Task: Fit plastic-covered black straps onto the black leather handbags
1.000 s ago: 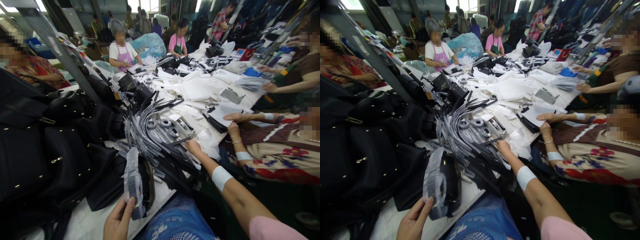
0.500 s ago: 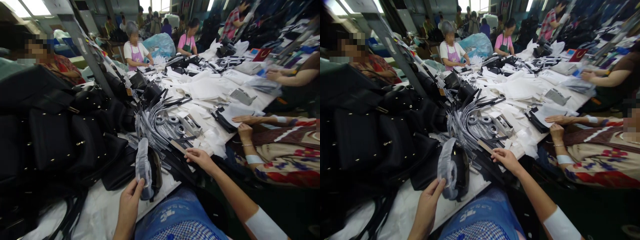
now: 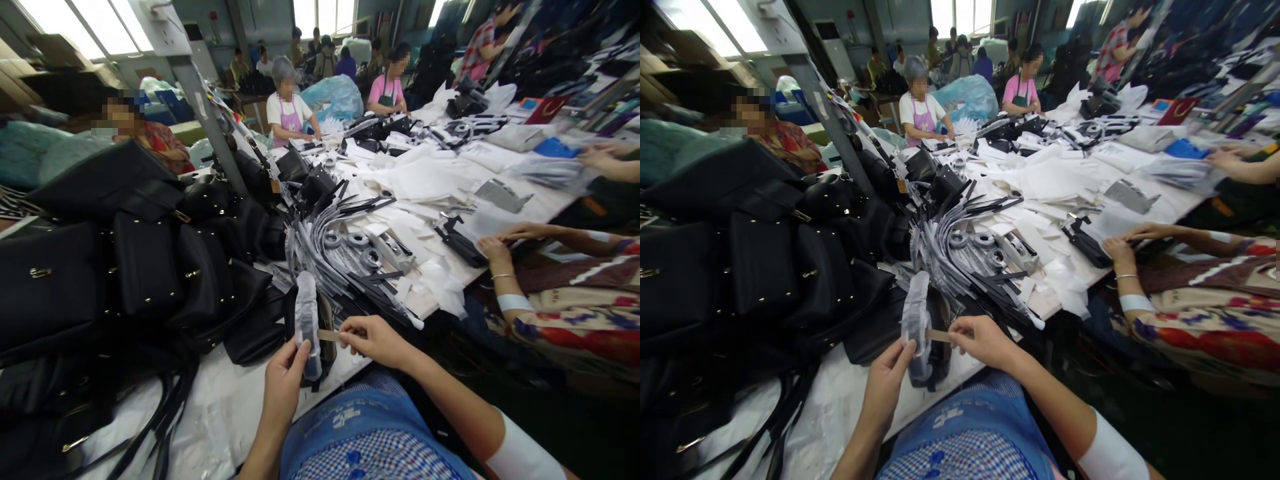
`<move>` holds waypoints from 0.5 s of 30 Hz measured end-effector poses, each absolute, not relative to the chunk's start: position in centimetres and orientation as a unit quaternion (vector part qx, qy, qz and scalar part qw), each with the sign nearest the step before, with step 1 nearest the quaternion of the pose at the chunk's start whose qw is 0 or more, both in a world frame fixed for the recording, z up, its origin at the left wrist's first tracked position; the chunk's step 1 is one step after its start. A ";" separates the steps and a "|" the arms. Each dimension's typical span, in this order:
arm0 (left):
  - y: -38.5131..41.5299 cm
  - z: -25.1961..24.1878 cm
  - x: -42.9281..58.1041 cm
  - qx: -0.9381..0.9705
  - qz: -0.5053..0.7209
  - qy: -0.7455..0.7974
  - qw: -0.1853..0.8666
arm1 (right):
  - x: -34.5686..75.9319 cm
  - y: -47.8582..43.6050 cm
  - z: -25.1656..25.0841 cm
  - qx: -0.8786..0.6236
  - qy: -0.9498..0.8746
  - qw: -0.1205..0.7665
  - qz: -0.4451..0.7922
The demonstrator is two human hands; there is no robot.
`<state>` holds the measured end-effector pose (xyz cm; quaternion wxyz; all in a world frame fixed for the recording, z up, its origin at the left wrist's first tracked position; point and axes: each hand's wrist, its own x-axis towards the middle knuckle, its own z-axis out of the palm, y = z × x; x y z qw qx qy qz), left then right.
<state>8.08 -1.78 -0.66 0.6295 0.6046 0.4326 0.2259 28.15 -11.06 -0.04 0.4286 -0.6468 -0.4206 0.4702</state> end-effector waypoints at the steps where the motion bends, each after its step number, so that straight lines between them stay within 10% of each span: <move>1: -1.8 -0.6 8.1 0.610 0.222 0.426 0.630 | 27.7 -10.6 -0.1 -0.635 -0.422 0.436 0.478; 15: -2.4 0.6 8.1 0.689 0.260 0.412 0.536 | 25.6 -9.8 0.7 -0.547 -0.391 0.465 0.576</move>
